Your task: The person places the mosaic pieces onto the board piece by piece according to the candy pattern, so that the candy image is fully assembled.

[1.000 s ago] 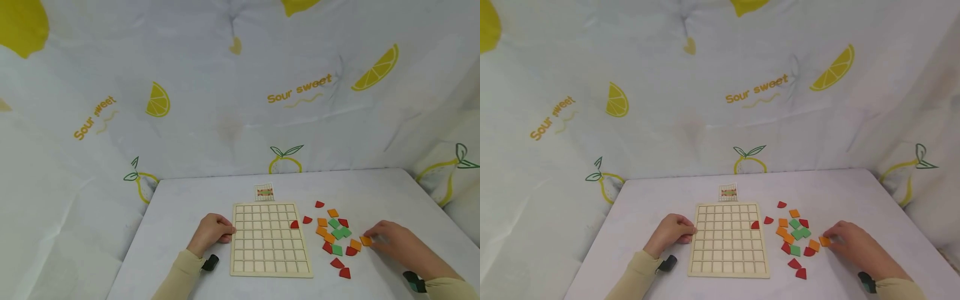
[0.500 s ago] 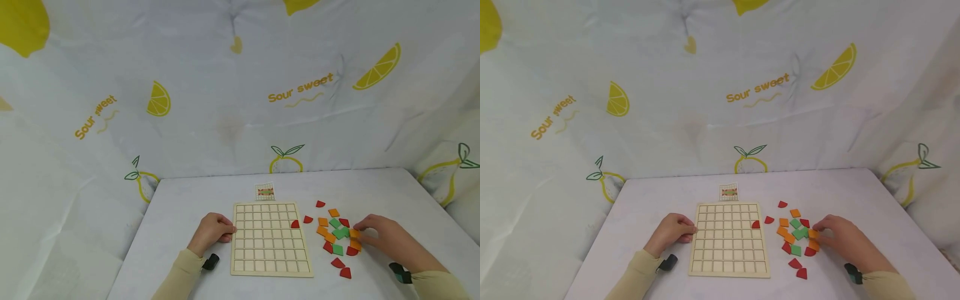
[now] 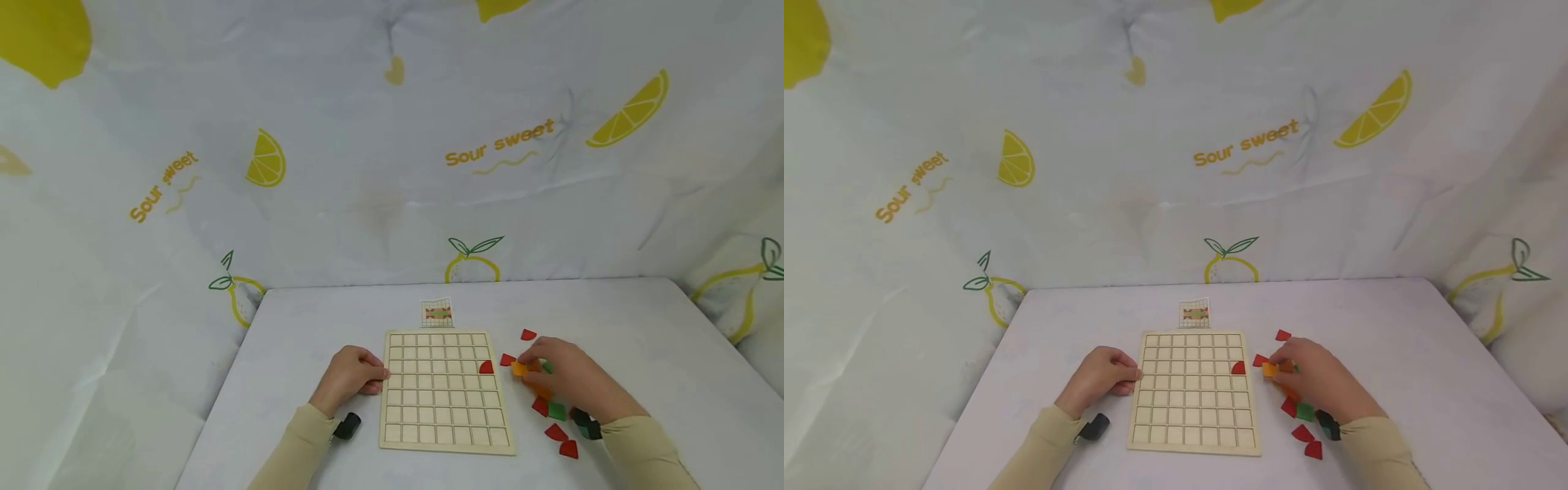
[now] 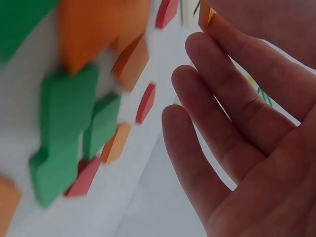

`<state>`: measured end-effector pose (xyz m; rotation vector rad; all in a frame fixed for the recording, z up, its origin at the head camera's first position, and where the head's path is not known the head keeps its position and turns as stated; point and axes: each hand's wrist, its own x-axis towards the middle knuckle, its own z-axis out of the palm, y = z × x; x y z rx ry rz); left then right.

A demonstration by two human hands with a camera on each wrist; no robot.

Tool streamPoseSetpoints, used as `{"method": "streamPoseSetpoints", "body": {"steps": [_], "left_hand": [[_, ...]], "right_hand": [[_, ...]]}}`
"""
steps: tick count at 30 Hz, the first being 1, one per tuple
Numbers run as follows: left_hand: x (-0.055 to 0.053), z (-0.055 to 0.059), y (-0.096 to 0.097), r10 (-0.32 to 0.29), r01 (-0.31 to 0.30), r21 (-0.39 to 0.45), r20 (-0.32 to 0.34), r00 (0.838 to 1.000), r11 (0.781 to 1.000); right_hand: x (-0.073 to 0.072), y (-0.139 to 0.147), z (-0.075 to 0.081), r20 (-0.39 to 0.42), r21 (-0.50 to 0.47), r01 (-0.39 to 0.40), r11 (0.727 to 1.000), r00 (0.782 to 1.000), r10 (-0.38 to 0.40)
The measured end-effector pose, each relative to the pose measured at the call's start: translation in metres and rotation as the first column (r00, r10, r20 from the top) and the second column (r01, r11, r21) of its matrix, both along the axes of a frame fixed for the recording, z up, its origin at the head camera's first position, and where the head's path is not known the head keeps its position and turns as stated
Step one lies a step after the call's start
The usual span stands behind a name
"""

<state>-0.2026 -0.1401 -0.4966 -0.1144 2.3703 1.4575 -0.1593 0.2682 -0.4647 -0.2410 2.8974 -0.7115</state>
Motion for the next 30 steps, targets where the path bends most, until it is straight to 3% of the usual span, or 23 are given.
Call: {"method": "streamPoseSetpoints", "body": {"steps": [10, 23, 30], "left_hand": [[0.000, 0.000, 0.001, -0.004, 0.004, 0.001, -0.015, 1.000, 1.000], [0.001, 0.000, 0.001, -0.003, 0.003, 0.000, -0.010, 1.000, 1.000], [0.001, -0.001, 0.000, -0.006, 0.006, 0.010, -0.016, 1.000, 1.000]], "right_hand": [[-0.001, -0.034, -0.008, 0.012, -0.070, -0.029, 0.997, 0.999, 0.029], [-0.001, -0.048, -0.012, -0.031, 0.036, -0.084, 0.996, 0.996, 0.085], [0.000, -0.050, -0.011, -0.037, 0.047, -0.090, 0.995, 0.995, 0.091]]}}
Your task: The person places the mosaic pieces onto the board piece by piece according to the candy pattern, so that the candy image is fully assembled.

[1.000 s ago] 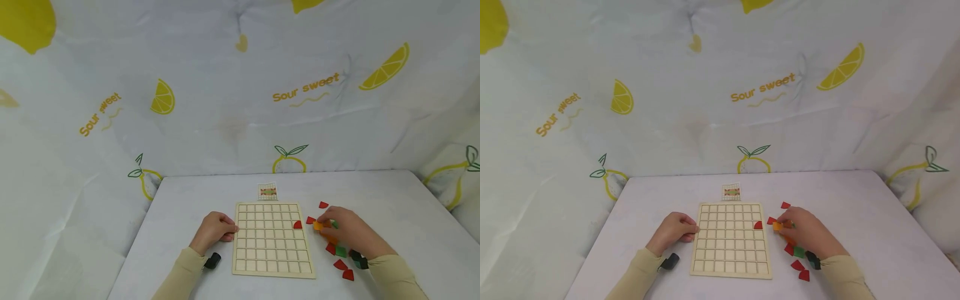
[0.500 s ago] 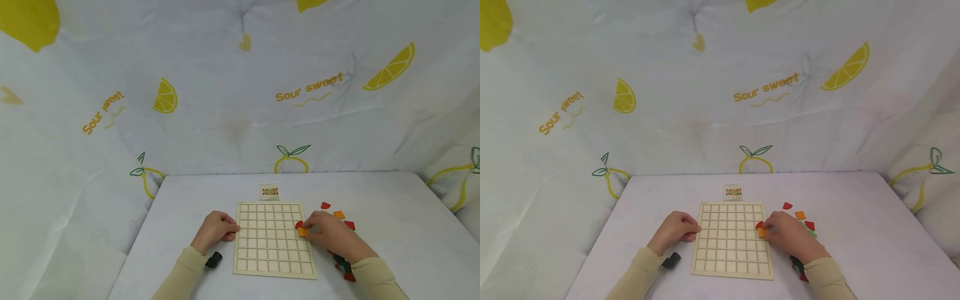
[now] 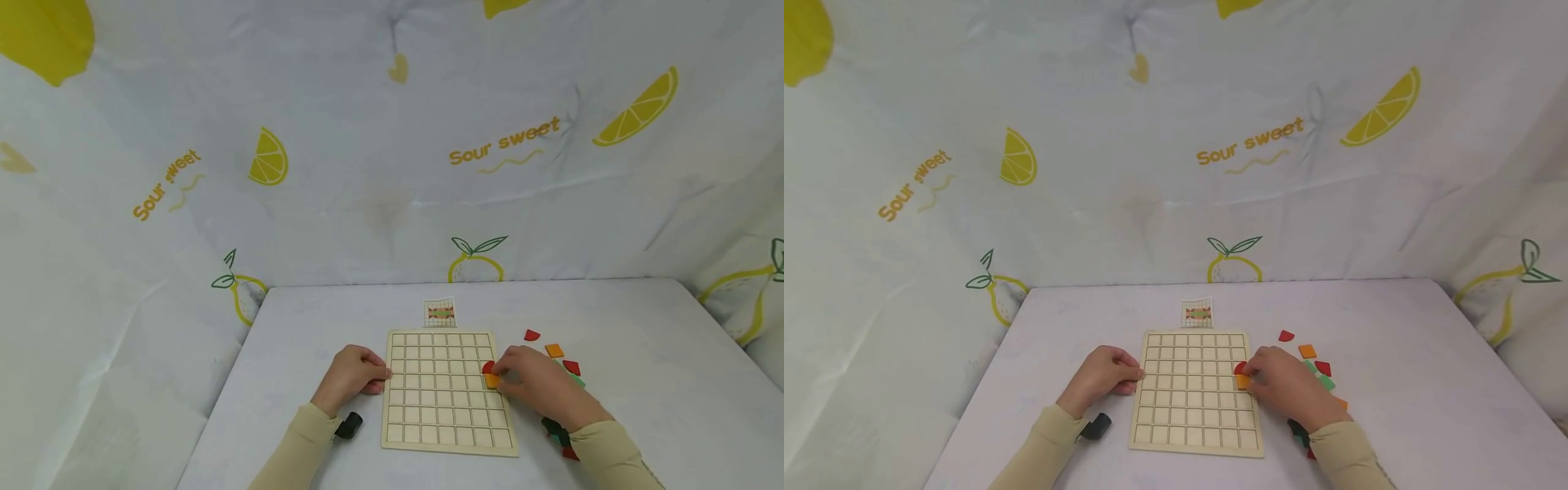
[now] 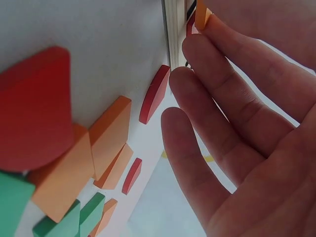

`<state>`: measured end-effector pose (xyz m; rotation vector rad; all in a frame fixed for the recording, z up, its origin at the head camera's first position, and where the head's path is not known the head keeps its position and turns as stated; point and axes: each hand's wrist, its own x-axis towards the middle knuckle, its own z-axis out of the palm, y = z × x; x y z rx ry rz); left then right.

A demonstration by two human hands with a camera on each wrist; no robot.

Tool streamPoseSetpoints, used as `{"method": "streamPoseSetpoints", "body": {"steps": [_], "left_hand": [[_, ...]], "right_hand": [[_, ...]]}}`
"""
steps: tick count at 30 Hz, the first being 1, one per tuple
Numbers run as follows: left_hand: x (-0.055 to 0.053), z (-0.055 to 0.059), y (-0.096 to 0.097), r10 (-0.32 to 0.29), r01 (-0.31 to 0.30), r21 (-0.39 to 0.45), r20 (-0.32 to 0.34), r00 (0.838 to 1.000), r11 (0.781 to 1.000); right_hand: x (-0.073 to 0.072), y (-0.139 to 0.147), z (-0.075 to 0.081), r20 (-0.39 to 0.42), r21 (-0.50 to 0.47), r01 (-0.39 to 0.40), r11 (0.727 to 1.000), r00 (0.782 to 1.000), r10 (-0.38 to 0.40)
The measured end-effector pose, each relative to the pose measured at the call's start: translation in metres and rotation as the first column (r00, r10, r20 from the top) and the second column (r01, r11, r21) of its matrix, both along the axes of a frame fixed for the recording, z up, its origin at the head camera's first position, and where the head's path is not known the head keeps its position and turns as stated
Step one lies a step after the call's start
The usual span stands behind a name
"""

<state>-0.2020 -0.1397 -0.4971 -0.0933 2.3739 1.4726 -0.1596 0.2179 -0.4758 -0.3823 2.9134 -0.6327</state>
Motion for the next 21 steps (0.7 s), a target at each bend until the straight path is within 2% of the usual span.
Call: {"method": "streamPoseSetpoints", "body": {"steps": [21], "left_hand": [[-0.0007, 0.0003, -0.0005, -0.001, 0.001, -0.009, 0.007, 1.000, 1.000]], "right_hand": [[-0.0015, -0.0019, -0.0026, -0.023, -0.003, -0.026, 1.000, 0.999, 0.026]]}}
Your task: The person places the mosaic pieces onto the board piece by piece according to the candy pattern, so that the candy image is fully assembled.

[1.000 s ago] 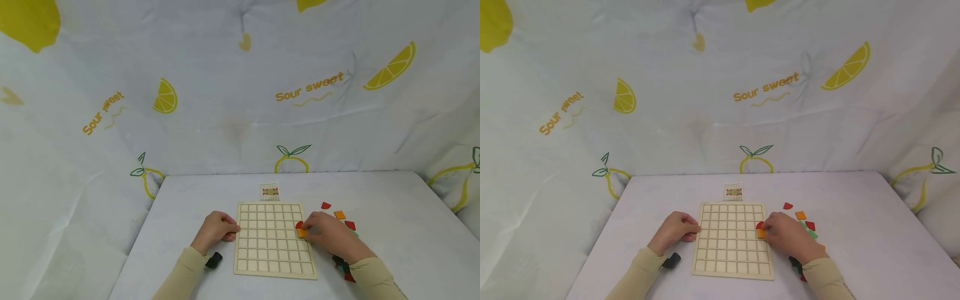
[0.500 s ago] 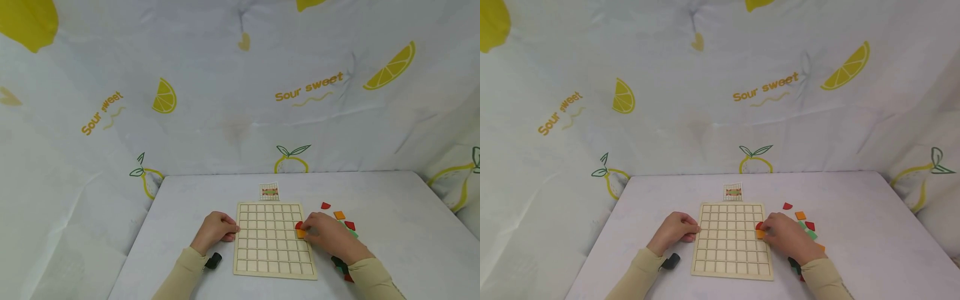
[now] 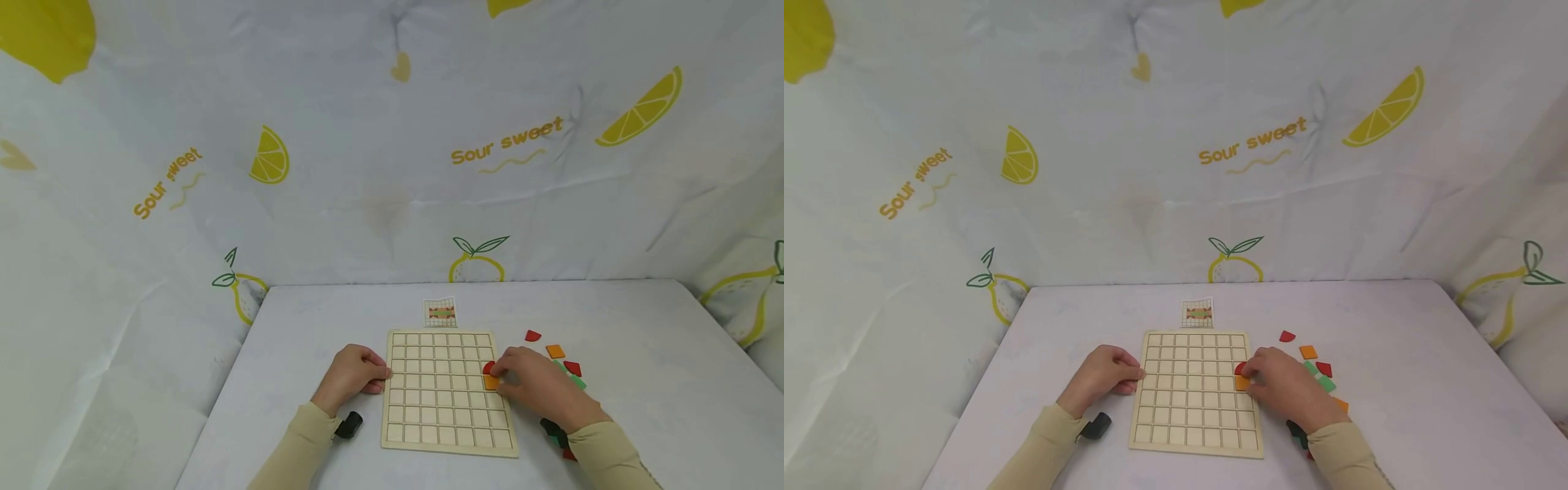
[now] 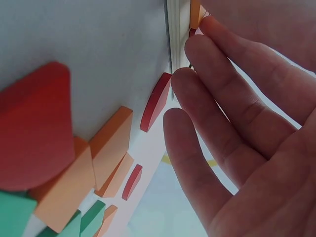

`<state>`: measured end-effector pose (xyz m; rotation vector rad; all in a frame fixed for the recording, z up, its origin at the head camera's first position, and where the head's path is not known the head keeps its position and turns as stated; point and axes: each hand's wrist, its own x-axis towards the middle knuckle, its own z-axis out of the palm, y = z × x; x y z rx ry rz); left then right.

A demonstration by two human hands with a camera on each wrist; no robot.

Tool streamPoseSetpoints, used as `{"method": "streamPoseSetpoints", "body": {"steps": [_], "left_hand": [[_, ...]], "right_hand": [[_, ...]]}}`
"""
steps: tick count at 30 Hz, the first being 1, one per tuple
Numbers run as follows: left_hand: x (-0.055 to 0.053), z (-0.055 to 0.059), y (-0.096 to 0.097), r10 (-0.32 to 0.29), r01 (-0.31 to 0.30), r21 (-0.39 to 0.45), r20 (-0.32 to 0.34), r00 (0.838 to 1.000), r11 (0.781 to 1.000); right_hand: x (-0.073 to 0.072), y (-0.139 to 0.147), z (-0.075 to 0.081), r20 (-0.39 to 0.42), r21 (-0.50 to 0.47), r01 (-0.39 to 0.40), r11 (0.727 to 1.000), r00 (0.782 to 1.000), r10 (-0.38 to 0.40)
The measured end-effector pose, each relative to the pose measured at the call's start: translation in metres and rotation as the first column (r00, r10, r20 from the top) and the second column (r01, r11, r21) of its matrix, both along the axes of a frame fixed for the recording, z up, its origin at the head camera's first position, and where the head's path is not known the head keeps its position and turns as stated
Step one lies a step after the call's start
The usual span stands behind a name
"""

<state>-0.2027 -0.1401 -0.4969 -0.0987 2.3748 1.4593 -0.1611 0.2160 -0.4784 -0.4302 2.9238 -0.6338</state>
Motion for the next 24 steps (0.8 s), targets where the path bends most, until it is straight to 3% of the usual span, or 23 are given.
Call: {"method": "streamPoseSetpoints", "body": {"steps": [11, 15, 22, 24], "left_hand": [[0.001, 0.001, 0.004, -0.002, 0.002, -0.001, 0.004, 1.000, 1.000], [0.001, 0.002, 0.006, -0.022, 0.022, 0.013, 0.001, 1.000, 1.000], [0.001, 0.003, 0.002, -0.016, 0.016, 0.019, -0.012, 1.000, 1.000], [0.002, 0.003, 0.000, -0.015, 0.015, 0.011, -0.006, 1.000, 1.000]], "right_hand": [[0.002, 0.003, 0.002, -0.001, 0.010, 0.014, 1.000, 1.000, -0.014], [0.011, 0.016, 0.010, 0.041, 0.003, 0.069, 0.998, 0.997, -0.069], [0.030, 0.048, 0.020, 0.014, 0.063, 0.086, 0.994, 0.996, -0.087], [0.036, 0.058, 0.021, 0.045, 0.076, 0.110, 0.991, 0.993, -0.113]]}}
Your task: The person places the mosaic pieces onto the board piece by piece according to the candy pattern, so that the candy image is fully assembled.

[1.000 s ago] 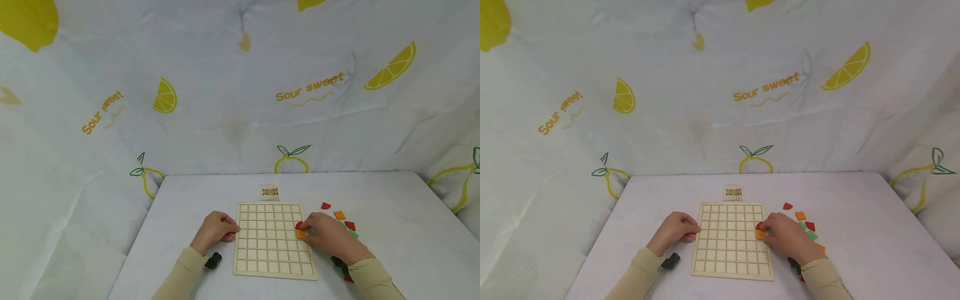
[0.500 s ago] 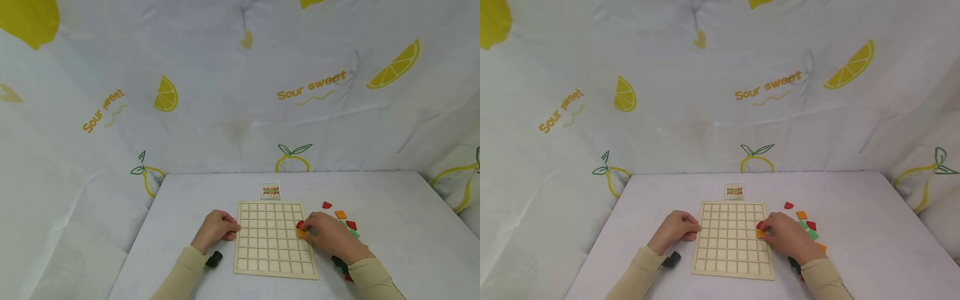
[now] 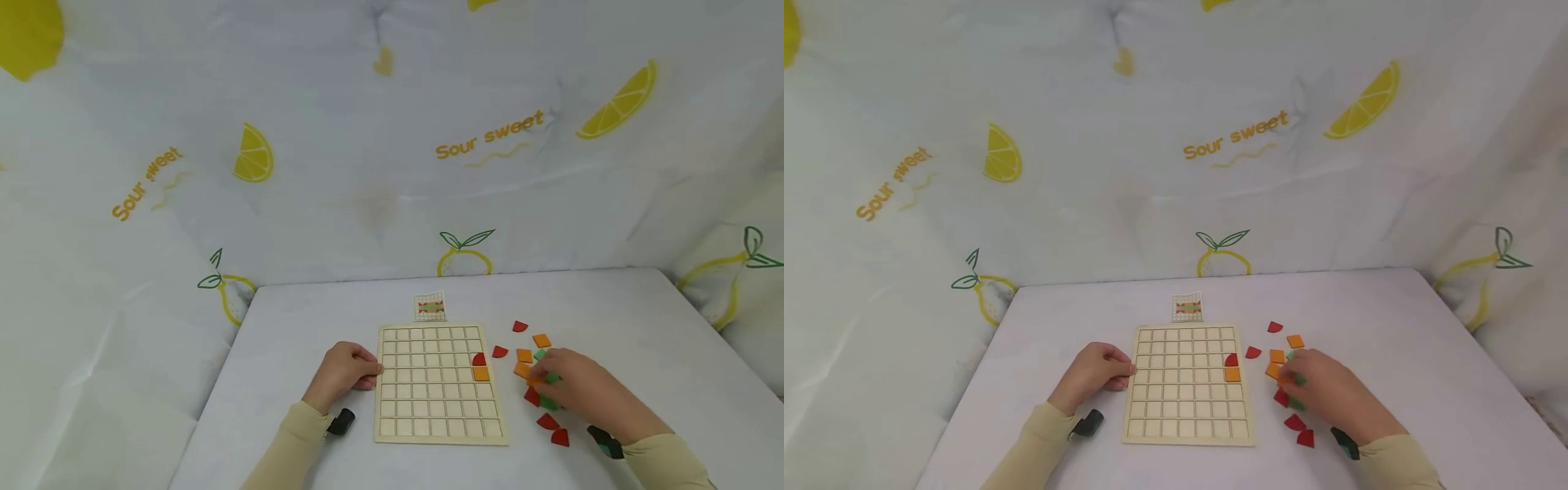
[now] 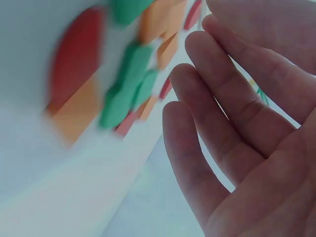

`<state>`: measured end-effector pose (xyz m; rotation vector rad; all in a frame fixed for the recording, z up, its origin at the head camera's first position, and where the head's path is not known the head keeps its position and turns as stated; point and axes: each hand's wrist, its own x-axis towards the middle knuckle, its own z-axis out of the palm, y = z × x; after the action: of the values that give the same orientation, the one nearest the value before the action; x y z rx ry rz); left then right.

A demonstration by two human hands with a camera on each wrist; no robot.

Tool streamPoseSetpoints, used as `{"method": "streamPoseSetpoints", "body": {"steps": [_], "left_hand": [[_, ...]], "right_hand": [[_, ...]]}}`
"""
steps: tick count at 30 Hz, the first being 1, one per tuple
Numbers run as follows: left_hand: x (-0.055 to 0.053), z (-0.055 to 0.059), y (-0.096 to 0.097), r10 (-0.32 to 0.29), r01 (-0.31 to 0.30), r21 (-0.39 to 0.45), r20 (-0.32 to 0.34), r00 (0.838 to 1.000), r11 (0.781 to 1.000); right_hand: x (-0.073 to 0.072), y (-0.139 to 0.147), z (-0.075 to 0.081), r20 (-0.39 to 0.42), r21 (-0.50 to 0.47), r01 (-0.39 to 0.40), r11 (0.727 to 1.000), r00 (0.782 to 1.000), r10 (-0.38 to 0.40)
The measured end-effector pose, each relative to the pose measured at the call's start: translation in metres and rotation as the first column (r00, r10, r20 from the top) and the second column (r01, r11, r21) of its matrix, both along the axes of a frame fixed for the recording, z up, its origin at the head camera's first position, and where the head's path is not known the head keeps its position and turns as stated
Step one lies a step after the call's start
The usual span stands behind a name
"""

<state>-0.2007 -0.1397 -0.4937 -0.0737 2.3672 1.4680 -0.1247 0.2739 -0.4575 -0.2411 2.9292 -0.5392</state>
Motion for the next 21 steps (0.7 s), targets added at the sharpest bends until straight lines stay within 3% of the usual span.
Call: {"method": "streamPoseSetpoints", "body": {"steps": [9, 21], "left_hand": [[0.000, -0.001, -0.006, 0.011, -0.011, -0.024, 0.003, 1.000, 1.000], [0.001, 0.001, -0.001, 0.004, -0.004, 0.003, 0.014, 1.000, 1.000]], "right_hand": [[0.017, 0.038, -0.008, 0.058, 0.043, 0.043, 0.998, 0.997, -0.046], [0.020, 0.047, -0.024, -0.010, 0.091, -0.011, 0.996, 1.000, 0.012]]}}
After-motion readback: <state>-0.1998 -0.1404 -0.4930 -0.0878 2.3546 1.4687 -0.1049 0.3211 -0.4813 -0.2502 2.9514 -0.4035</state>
